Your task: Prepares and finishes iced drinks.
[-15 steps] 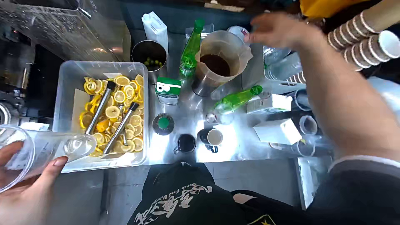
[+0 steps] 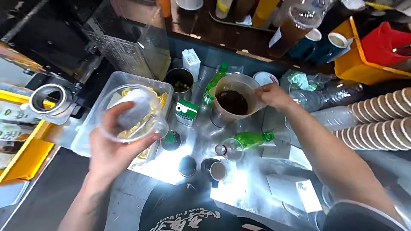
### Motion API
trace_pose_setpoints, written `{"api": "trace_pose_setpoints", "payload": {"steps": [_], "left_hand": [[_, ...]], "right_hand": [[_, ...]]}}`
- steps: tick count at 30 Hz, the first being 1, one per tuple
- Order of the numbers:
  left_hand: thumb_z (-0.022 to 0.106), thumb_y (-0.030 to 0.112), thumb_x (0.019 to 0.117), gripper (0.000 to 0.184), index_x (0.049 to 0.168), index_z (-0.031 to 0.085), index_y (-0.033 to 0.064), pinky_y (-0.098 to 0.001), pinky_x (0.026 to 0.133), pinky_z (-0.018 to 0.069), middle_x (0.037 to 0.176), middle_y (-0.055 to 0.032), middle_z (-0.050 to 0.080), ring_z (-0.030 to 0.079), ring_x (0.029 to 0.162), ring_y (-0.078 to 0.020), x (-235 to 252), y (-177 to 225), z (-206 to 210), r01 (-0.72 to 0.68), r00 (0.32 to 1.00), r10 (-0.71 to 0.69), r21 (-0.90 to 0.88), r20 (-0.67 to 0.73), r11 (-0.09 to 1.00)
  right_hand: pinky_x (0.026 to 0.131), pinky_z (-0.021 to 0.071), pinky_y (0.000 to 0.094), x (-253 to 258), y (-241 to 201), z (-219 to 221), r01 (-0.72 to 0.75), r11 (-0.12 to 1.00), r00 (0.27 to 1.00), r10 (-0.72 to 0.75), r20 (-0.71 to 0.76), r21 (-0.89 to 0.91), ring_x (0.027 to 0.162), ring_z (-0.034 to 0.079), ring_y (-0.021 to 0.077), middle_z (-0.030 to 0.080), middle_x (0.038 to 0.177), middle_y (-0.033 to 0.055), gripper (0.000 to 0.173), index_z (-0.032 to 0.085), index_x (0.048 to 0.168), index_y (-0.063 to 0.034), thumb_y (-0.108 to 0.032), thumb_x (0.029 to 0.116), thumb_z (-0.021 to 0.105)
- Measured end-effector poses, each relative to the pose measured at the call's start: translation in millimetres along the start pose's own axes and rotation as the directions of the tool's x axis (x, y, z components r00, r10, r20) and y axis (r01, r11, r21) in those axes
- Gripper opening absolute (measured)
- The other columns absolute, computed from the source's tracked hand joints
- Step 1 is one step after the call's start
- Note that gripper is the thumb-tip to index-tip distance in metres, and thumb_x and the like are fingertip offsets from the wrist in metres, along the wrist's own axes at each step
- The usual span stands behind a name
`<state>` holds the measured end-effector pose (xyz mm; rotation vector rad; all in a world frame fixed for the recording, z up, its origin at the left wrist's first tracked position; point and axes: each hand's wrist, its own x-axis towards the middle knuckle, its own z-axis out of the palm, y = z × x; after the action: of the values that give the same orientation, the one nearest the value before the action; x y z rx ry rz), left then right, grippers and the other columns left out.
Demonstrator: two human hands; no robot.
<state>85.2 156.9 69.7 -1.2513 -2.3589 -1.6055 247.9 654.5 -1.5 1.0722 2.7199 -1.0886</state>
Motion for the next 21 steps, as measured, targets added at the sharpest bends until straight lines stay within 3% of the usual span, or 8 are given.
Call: {"api": "trace_pose_setpoints", "payload": {"steps": [4, 8, 11, 13, 18, 21], "left_hand": [[0.085, 0.049, 0.0789, 0.081, 0.14, 0.054, 0.0048, -0.0443, 0.095, 0.0584, 0.121, -0.0139, 0.069, 0.069, 0.109, -0.0189, 22.9, -16.7, 19.6, 0.008, 0.997, -0.025, 0.224, 0.073, 0.975], [0.08, 0.058, 0.0815, 0.08, 0.137, 0.057, 0.0053, -0.0584, 0.087, 0.0577, 0.109, -0.0156, 0.072, 0.071, 0.099, -0.0308, 48.3, -31.1, 30.3, 0.038, 0.98, -0.103, 0.349, 0.172, 0.936], [0.078, 0.063, 0.0802, 0.082, 0.135, 0.058, 0.0056, -0.0629, 0.087, 0.0559, 0.108, -0.0168, 0.072, 0.071, 0.099, -0.0346, 65.7, -42.7, 38.1, 0.055, 0.941, -0.181, 0.399, 0.285, 0.915], [0.078, 0.063, 0.0806, 0.082, 0.135, 0.057, 0.0054, -0.0645, 0.085, 0.0549, 0.105, -0.0179, 0.071, 0.07, 0.097, -0.0376, 76.1, -44.3, 43.7, 0.036, 0.898, -0.22, 0.435, 0.381, 0.9], [0.077, 0.061, 0.0814, 0.077, 0.132, 0.058, 0.0057, -0.0616, 0.084, 0.0556, 0.104, -0.017, 0.07, 0.07, 0.096, -0.0369, 89.0, -39.1, 56.2, -0.054, 0.834, -0.212, 0.456, 0.51, 0.888], [0.077, 0.063, 0.0806, 0.078, 0.129, 0.06, 0.0052, -0.0617, 0.086, 0.0547, 0.105, -0.0175, 0.071, 0.069, 0.098, -0.0372, 94.5, -38.2, 59.9, -0.091, 0.796, -0.183, 0.413, 0.576, 0.906]], "right_hand": [[0.068, 0.0511, 0.0599, -3.1, -34.0, -11.5, 0.096, 0.988, 0.995, -0.093, 0.03, -0.12, 0.07, 0.064, 0.0315, 0.065, 0.075, 0.0179, 0.035, 0.071, 0.085, 0.001, -0.027, 0.1032, 0.059], [0.067, 0.0499, 0.0609, -20.6, -71.7, -39.2, 0.115, 0.974, 0.993, -0.113, 0.019, -0.193, 0.07, 0.062, 0.0325, 0.065, 0.074, 0.0183, 0.038, 0.071, 0.085, 0.0008, -0.03, 0.1047, 0.059], [0.064, 0.0496, 0.0603, -36.7, -103.5, -66.1, 0.152, 0.949, 0.988, -0.156, 0.006, -0.276, 0.067, 0.062, 0.0315, 0.063, 0.071, 0.0169, 0.043, 0.07, 0.081, -0.0007, -0.033, 0.1056, 0.058], [0.059, 0.046, 0.0563, -49.7, -133.0, -81.3, 0.163, 0.922, 0.984, -0.178, -0.012, -0.35, 0.062, 0.059, 0.0286, 0.06, 0.066, 0.0142, 0.046, 0.067, 0.073, -0.0035, -0.034, 0.1059, 0.057], [0.056, 0.043, 0.0597, -61.4, -190.0, -100.0, 0.187, 0.802, 0.976, -0.218, 0.014, -0.567, 0.062, 0.06, 0.0316, 0.059, 0.062, 0.0131, 0.049, 0.061, 0.063, -0.0103, -0.035, 0.1052, 0.055], [0.059, 0.0448, 0.0599, -74.4, -222.7, -94.2, 0.124, 0.765, 0.989, -0.145, 0.019, -0.631, 0.063, 0.06, 0.033, 0.06, 0.064, 0.015, 0.046, 0.061, 0.065, -0.0078, -0.028, 0.106, 0.055]]}}
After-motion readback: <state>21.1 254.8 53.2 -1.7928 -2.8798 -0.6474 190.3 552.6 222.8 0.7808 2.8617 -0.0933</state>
